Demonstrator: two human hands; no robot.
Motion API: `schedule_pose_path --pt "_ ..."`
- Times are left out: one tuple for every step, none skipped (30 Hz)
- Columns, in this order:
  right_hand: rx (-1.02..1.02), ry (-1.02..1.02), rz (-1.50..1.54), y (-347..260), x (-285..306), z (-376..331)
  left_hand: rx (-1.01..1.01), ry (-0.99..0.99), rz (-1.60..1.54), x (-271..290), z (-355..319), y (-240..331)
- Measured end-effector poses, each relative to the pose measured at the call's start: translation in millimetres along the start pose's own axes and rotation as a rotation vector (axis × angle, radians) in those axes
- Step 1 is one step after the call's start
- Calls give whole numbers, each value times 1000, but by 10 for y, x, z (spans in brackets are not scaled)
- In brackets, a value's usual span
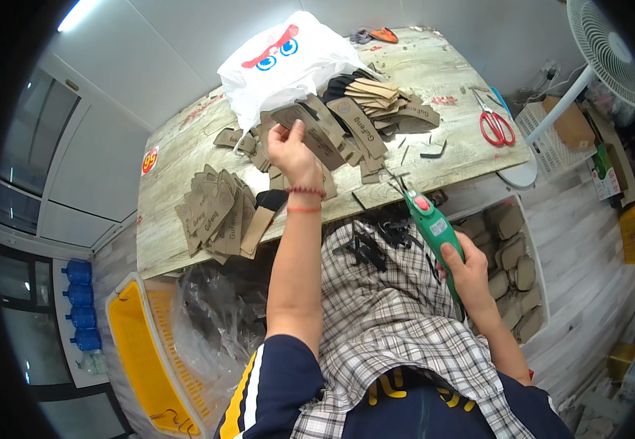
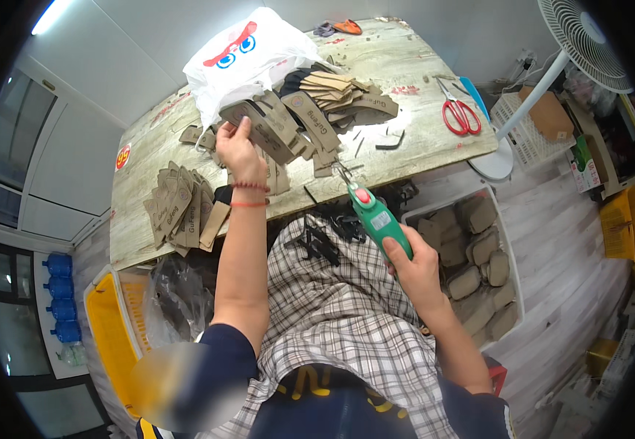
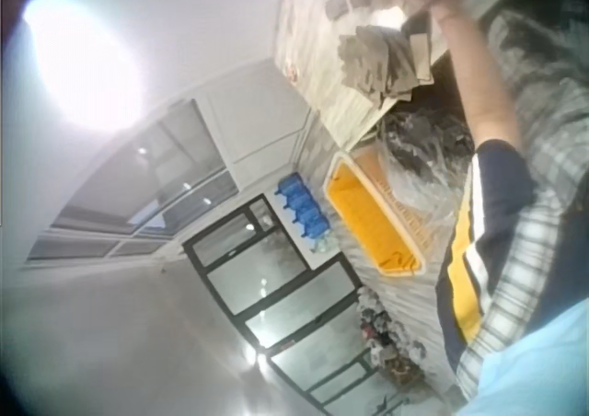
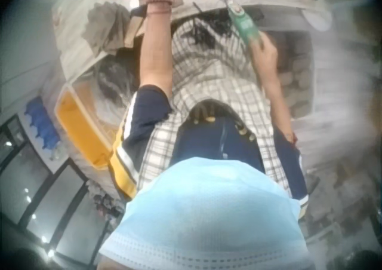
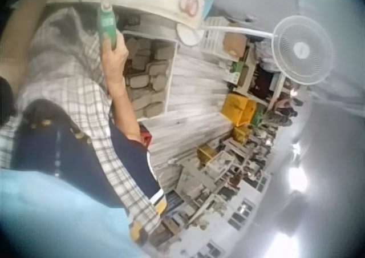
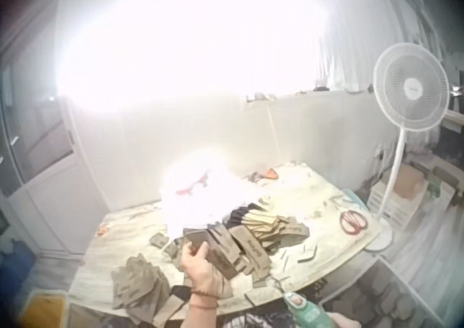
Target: The person uses a green rotary tool to trim the edges of small cardboard tags labeled 'Gufeng'. They pick up each tag, smooth its edges with the tool, and place it back on the table. The process is repeated for multiple tags throughout the clip.
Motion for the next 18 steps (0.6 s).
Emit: schedule_pose_path --pt "24 -4 -4 -40 -37 15 109 -64 -109 28 -216 114" --pt "47 -6 -13 -86 -70 26 200 -130 -125 108 -396 171" --pt "67 -7 -26 -106 -93 27 296 -193 -143 182 -572 192" --pt "66 -12 -17 -102 -115 27 374 -188 -186 212 -746 192" --pt "69 -18 -7 -92 -131 27 421 -203 -160 236 -891 239" --pt "72 -22 2 -72 -128 1 438 -192 -166 247 -1027 262" --pt "63 -16 0 -41 -104 -49 456 -182 -173 252 -1152 249" --pt "59 -13 1 -18 -93 -79 431 -176 -180 244 -1226 242" --pt "56 -9 3 -1 -79 -107 444 -186 -173 239 -1293 245" --pt "65 -1 -2 3 -62 -132 459 -197 -167 231 -1359 262" --pt "58 8 0 -2 -48 -152 470 -207 -161 223 -1410 278" --pt "52 17 3 -9 -33 -171 488 -225 -170 220 -1434 255" --pt "47 25 5 -12 -10 -187 499 -213 -170 221 -1465 213" --pt "46 25 14 -11 6 -192 505 -200 -170 224 -1485 168" --pt "43 27 17 -11 21 -200 511 -186 -170 235 -1509 133" --pt "40 28 20 -12 34 -208 528 -207 -235 241 -1536 118" --pt "39 29 24 -8 44 -214 547 -199 -242 223 -1561 117" --pt "34 36 31 -2 55 -227 566 -190 -248 188 -1589 124"
Point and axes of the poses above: each hand's wrist, its own z-axis towards the middle knuckle, its own x-axis out of the back of the hand, y = z × x, the point moved 3 cm from there along z, towards the middle knuckle, and after that the axes turned 8 degrees about y, right-handed, at the moved point
